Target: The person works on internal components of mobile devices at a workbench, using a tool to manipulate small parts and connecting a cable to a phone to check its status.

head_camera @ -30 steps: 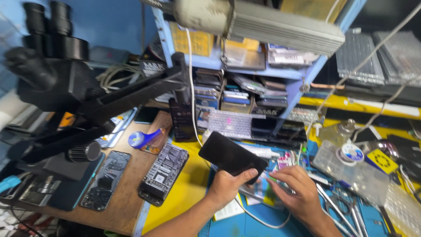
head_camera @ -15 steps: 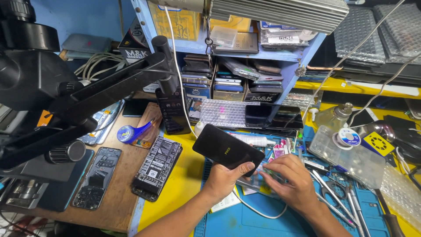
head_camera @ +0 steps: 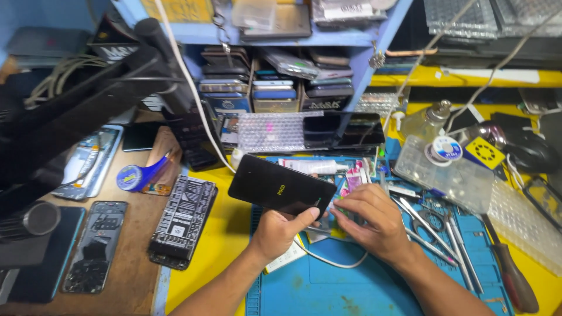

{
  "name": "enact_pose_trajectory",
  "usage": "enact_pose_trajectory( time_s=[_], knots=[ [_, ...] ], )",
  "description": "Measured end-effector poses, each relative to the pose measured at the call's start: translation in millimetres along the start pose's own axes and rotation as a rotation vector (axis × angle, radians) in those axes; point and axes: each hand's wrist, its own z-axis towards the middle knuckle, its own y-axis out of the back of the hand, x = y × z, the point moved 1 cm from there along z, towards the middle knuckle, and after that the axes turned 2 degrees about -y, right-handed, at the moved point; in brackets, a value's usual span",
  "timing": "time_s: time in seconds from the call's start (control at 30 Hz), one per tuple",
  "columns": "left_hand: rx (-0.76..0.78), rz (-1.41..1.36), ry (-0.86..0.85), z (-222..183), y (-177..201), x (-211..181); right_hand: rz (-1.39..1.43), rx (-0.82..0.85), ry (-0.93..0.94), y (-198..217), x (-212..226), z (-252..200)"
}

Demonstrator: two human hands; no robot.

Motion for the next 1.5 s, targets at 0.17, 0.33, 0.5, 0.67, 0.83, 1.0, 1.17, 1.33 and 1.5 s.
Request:
enact_pose_trajectory(
  time_s=[0.17,0.33,0.5,0.67,0.83,1.0,1.17,1.33,1.5],
  knots=[
    [0.067,0.081,-0.005,-1.4,1.4,-9.6,0.000,-0.008,-0.016,1.4,-3.6,-1.2],
    [0.086,0.170,-0.056,-0.8,2.1,-10.1,0.002,-0.016,-0.002,1.8,-7.5,-2.4],
    [0.031,0.030,-0.071,1.2,-0.3,0.8,0.057,-0.096,-0.063,0.6,-8.4,-1.7],
    [0.011,-0.045,-0.213,3.7,1.2,6.3,0.119,-0.167,-0.110,2.0,-9.9,-2.3],
    [-0.014,0.012,-0.040,2.3,-0.1,-10.5,-0.019,-0.047,-0.108,4.9,-8.3,-1.1],
    [0.017,-0.051,-0.097,2.5,0.8,-6.2,-0.025,-0.051,-0.114,1.2,-8.7,-4.5],
    [0.077,0.007,-0.095,-0.1,0.8,-13.6,-0.040,-0.031,-0.167,-0.4,-10.1,-9.4],
    [0.107,0.078,-0.087,-1.7,3.0,-19.2,-0.057,-0.035,-0.175,-1.8,-10.2,-10.8],
    [0.114,0.056,-0.066,-2.4,3.4,-20.5,-0.064,-0.025,-0.186,-1.6,-10.1,-11.3]
  ],
)
